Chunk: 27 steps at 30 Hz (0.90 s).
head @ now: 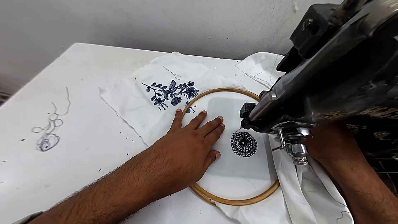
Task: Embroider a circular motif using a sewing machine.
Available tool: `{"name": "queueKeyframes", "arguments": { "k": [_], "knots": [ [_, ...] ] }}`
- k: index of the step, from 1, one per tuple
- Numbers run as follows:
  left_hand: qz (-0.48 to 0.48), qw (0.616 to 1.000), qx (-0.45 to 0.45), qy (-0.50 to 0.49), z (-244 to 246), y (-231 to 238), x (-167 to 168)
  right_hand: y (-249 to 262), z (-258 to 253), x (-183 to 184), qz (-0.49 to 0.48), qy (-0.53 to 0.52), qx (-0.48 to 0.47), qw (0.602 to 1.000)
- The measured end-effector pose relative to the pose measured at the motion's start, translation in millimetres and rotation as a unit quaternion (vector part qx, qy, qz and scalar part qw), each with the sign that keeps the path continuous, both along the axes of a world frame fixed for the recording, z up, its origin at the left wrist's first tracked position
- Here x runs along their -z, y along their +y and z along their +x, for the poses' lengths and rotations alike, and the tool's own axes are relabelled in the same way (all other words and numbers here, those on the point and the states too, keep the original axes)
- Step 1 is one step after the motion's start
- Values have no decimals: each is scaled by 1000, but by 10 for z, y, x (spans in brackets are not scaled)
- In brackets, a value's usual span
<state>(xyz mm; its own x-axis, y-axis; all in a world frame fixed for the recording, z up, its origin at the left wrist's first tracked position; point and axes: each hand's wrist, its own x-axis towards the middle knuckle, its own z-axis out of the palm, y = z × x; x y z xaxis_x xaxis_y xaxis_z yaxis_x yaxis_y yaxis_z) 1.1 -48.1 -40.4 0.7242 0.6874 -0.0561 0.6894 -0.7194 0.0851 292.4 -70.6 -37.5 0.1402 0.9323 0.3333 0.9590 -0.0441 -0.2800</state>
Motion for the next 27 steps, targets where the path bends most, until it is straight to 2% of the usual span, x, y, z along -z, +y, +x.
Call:
{"name": "queueKeyframes", "arguments": {
  "k": [4,9,14,21,27],
  "knots": [
    [15,1000,0,-9,24,18,31,35,49,30,25,-12,-30,999],
    [4,1000,4,-5,24,-2,12,36,49,16,7,5,-11,1000],
    [12,1000,-4,-14,13,12,27,61,61,65,44,5,-37,998],
    [10,1000,6,-9,20,-12,17,9,8,-22,-7,-1,7,1000],
    [17,1000,3,-18,16,32,44,33,44,33,24,-9,-25,999]
  ]
}}
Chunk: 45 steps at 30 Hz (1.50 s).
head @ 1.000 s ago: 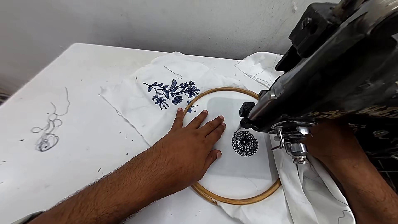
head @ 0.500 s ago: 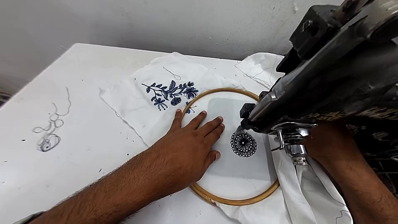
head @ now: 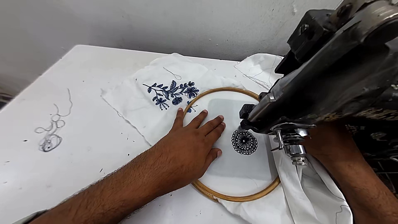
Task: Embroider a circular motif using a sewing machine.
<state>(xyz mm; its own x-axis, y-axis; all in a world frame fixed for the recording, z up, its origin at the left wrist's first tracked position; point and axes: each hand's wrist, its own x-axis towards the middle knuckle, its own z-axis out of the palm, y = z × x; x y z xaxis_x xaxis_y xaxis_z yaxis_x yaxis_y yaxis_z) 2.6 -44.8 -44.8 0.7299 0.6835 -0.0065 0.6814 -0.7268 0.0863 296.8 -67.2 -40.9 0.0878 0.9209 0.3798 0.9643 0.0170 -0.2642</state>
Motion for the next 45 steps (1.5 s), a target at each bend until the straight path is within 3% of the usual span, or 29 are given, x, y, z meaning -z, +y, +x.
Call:
{"name": "queueKeyframes", "arguments": {
  "k": [23,45],
  "knots": [
    [-16,1000,-9,17,-9,-55,-51,-37,-65,-73,-44,14,37,998],
    [-15,999,-18,28,-3,-46,-60,-22,-53,-22,7,10,-6,1000]
  ]
}}
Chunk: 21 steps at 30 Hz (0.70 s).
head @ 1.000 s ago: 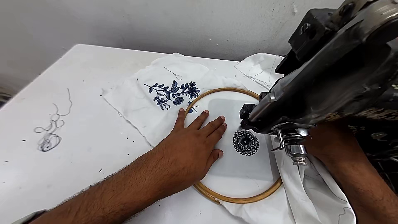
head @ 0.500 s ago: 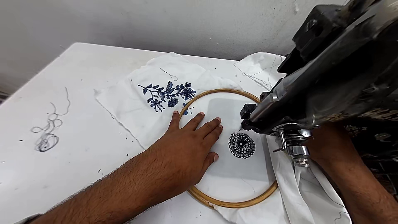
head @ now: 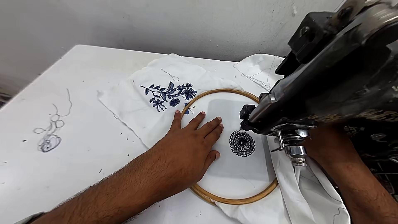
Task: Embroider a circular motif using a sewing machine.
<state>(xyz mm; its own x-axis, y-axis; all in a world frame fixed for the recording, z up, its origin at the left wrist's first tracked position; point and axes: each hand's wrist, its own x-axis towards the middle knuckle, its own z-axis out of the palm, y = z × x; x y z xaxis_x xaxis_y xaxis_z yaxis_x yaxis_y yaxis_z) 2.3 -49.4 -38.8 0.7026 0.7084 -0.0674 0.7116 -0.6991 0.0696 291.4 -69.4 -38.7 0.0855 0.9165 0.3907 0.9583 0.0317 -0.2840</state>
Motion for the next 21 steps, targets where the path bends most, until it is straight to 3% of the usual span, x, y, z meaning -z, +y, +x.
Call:
{"name": "queueKeyframes", "arguments": {
  "k": [6,10,15,21],
  "knots": [
    [-6,1000,4,6,-6,-32,-20,-10,-22,-38,-52,21,40,998],
    [2,1000,0,-2,-10,-6,-6,14,-8,3,-6,11,3,1000],
    [9,1000,9,-4,6,-11,12,-2,5,-41,-39,5,24,999],
    [5,1000,1,-2,-16,-9,-4,-21,-30,-24,-13,14,15,1000]
  ]
}}
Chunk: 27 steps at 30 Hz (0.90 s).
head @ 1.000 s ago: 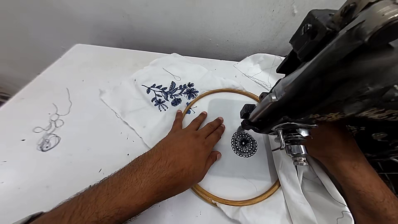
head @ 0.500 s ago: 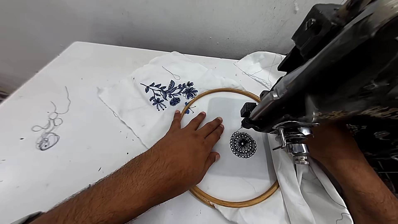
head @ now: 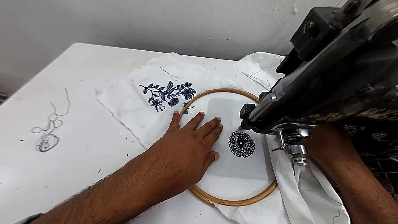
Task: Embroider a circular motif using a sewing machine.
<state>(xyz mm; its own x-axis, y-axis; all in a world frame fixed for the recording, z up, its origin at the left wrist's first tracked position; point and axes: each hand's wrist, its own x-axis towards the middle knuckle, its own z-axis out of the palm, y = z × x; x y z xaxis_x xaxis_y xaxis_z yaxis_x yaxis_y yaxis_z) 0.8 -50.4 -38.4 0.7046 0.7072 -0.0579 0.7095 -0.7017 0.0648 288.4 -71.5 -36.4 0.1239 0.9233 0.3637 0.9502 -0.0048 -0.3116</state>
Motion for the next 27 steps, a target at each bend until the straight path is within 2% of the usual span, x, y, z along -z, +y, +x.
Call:
{"name": "queueKeyframes", "arguments": {
  "k": [5,12,17,27],
  "knots": [
    [8,1000,10,-4,26,-8,15,2,35,-31,-42,-5,21,999],
    [5,1000,1,1,8,-10,1,28,41,43,20,4,-22,1000],
    [11,1000,5,-1,34,-13,29,50,73,6,-15,-10,-5,1000],
    [-10,1000,-6,19,-7,-43,-54,13,0,6,-19,11,-3,1000]
  ]
}}
